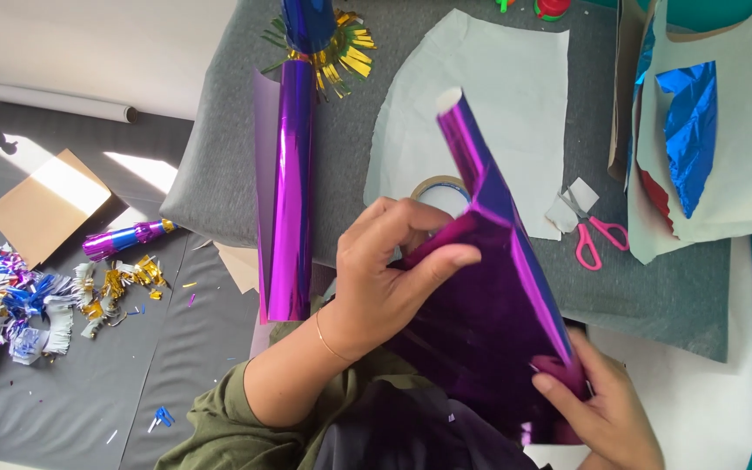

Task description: Cutting and folding purple metallic foil to create decorative fringe for party hats.

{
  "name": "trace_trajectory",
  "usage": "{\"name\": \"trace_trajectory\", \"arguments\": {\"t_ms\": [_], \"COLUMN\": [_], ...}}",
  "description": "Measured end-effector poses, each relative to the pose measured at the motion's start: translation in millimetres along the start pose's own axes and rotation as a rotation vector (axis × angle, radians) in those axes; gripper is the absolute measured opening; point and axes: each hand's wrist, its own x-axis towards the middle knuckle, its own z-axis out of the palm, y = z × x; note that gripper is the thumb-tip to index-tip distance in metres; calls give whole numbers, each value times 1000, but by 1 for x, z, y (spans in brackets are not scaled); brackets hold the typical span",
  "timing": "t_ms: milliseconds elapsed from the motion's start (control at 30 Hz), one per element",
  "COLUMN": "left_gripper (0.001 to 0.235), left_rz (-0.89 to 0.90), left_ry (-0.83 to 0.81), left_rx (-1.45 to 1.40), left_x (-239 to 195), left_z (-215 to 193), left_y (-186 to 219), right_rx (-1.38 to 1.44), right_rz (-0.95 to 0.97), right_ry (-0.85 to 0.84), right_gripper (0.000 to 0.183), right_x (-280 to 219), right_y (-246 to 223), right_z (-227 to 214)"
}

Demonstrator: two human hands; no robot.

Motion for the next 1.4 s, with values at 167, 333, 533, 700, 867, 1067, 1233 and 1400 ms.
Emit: {"name": "trace_trajectory", "arguments": {"t_ms": [167, 333, 533, 700, 867, 1067, 1233, 1400], "left_gripper": [27, 40, 39, 28, 15, 73, 76, 46], "left_rz": [72, 101, 10, 386, 355, 25, -389, -250], "left_ry": [-164, -121, 27, 39, -356, -609, -632, -453], "left_rx": [98, 109, 237, 338, 166, 37, -320, -572], "left_x": [-1, 6, 5, -15, -35, -47, -46, -68], "left_z": [12, 12, 13, 14, 29, 35, 30, 38], "left_y": [4, 7, -8, -6, 18, 12, 9, -33], "right_rx": [202, -248, 78, 538, 1290, 946, 689, 451], "right_rz": [-264, -271, -151, 68, -497, -772, -701, -621], "right_ry": [64, -87, -248, 557, 803, 827, 525, 247], "right_gripper": [97, 62, 61, 78, 89, 61, 56, 56], "right_x": [5, 16, 18, 20, 40, 43, 59, 58], "right_y": [-13, -22, -35, 20, -87, -74, -37, 11], "right_z": [31, 20, 22, 36, 36, 61, 86, 105]}}
